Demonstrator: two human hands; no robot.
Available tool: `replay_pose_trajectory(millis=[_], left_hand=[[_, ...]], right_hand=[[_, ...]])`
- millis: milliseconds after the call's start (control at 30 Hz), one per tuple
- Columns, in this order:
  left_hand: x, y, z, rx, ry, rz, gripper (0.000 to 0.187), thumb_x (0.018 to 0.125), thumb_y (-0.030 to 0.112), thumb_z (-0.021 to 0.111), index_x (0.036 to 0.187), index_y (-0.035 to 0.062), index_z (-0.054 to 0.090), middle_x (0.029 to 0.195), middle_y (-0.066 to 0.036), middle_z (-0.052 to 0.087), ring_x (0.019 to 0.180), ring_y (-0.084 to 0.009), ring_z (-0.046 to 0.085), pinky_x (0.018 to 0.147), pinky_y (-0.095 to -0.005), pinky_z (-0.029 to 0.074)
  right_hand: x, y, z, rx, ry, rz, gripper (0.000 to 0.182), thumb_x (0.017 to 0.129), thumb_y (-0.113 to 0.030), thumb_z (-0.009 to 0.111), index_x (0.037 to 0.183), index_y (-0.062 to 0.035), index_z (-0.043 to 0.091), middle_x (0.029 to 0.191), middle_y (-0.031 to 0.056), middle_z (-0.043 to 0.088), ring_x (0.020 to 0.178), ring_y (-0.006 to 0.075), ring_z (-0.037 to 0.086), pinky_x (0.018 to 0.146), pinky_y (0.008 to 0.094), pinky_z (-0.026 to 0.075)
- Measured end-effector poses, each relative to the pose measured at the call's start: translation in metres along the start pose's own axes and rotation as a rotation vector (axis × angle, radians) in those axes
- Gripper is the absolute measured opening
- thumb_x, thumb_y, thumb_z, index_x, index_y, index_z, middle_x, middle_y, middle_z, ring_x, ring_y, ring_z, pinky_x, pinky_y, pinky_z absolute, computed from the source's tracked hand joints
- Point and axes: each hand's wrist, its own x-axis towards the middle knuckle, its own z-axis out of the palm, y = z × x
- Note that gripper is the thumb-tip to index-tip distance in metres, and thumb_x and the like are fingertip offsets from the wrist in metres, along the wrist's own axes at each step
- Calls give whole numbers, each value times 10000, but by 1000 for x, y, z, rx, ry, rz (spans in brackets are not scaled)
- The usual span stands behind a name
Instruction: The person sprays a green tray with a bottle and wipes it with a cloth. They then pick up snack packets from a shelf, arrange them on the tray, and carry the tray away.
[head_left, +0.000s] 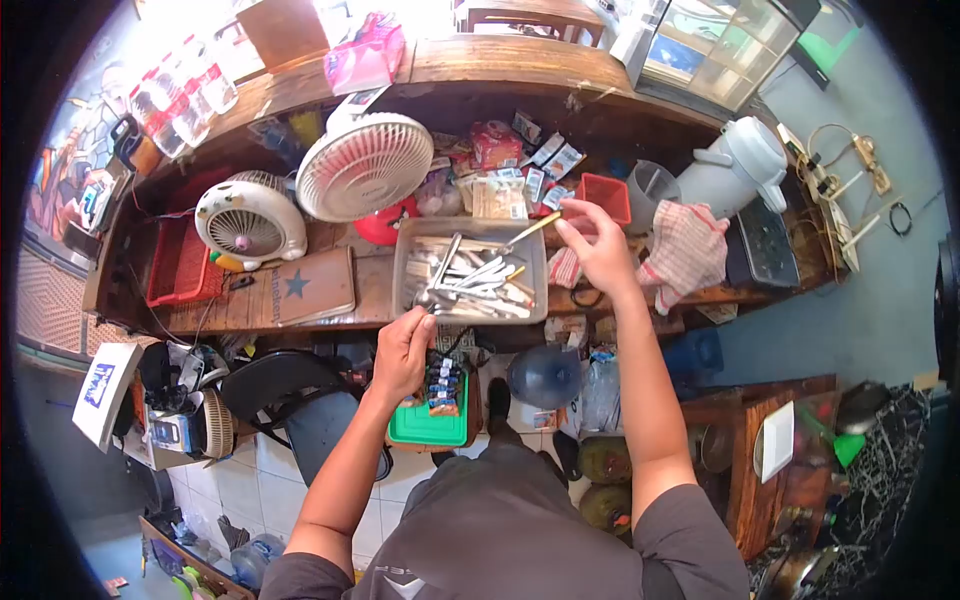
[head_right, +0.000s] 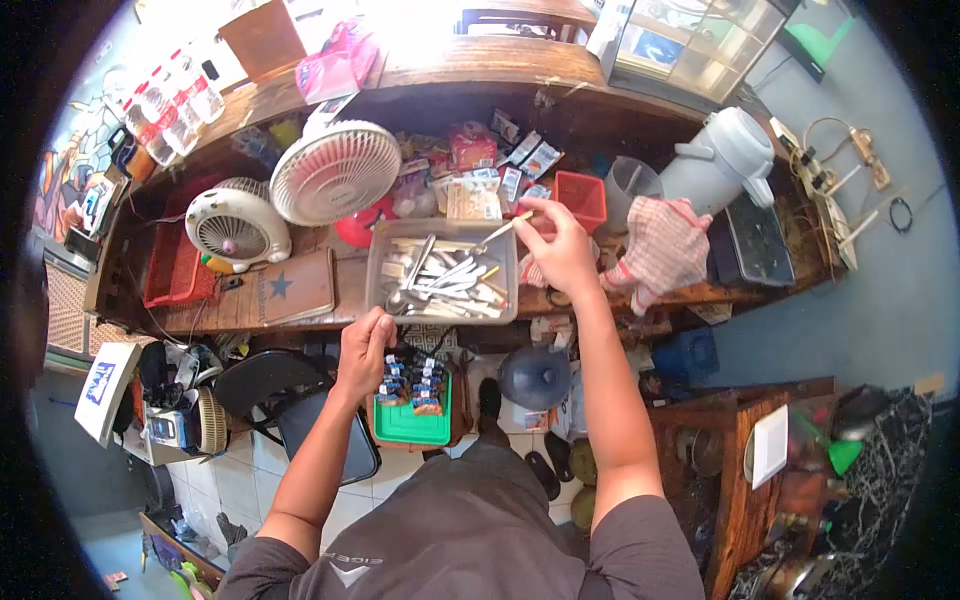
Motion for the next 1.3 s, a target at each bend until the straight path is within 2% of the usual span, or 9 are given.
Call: replay_pose_trajectory(millis=[233, 467, 567, 667, 833, 967, 1067, 1200, 1300], left_hand=[[139, 3, 56, 50, 127, 63, 256, 1005, 181, 521, 843, -13, 557, 684, -87, 517, 641, -178, 511, 632, -329, 432], [266, -65, 76, 182, 358, 13, 146, 955, 125, 549, 1022, -5, 552, 985, -175, 609, 907, -315, 598, 819, -417, 466], [302, -90, 79, 367, 371, -88, 339, 909, 164, 600, 1175, -21, 501, 1267, -238, 512, 1058, -394, 578, 919, -446, 468], [325, -114, 84, 824, 454, -229, 856, 823, 240, 689, 1467, -46, 202, 1577, -272, 41, 1216, -533, 478, 1041, -478, 446], [350, -115, 70, 841, 364, -476, 953, 791, 245, 727, 1512, 3, 152, 1582, -265, 59, 1228, -485, 498, 960, -492, 507], [349, -120, 72, 949, 244, -536, 920, 771, 234, 754, 1498, 45, 223, 1552, -264, 164, 1211, -453, 523, 895, -481, 547], [347, -135, 69, 963, 256, -442, 802, 782, 169, 733, 1446, 44, 300, 1494, -262, 262, 1154, -439, 563, 871, -471, 560], [345, -153, 64, 1002, 285, -292, 671, 810, 86, 673, 1395, 33, 348, 1384, -261, 381, 1123, -429, 577, 849, -487, 560], [347, -167, 61, 944, 246, -306, 523, 843, 16, 597, 1326, 9, 400, 1276, -276, 466, 1119, -436, 572, 844, -508, 545]], right_hand=[[143, 64, 16, -502, -95, -261, 421, 875, -207, 663, 1263, -63, 587, 1313, 182, 548, 1238, 363, 513, 1038, 413, 426], [217, 98, 13, -914, -235, -334, 648, 722, 27, 588, 1344, -143, 516, 1434, 185, 449, 1308, 381, 451, 1097, 439, 385], [235, 108, 10, -1009, -254, -338, 726, 704, 27, 597, 1390, -171, 468, 1456, 188, 440, 1312, 368, 467, 1087, 447, 394], [250, 94, 11, -1000, -475, -96, 776, 731, 16, 592, 1445, -219, 402, 1396, 197, 510, 1235, 370, 548, 1023, 465, 454], [275, 117, 18, -1042, -528, 11, 856, 798, -19, 562, 1525, -358, 262, 1254, 216, 615, 1077, 390, 647, 876, 468, 540], [291, 138, 26, -911, -581, 174, 823, 844, -114, 606, 1539, -352, 235, 1373, 219, 538, 1198, 385, 583, 971, 468, 497], [289, 170, 33, -874, -464, 19, 720, 901, -367, 644, 1522, -363, 278, 1526, 175, 383, 1397, 365, 384, 1127, 453, 357], [285, 158, 37, -771, -541, 112, 626, 920, -344, 623, 1489, -316, 365, 1497, 167, 426, 1362, 351, 435, 1109, 442, 383], [292, 195, 56, -876, -352, -56, 482, 945, -319, 594, 1412, -275, 483, 1435, 151, 499, 1298, 340, 502, 1074, 442, 413]])
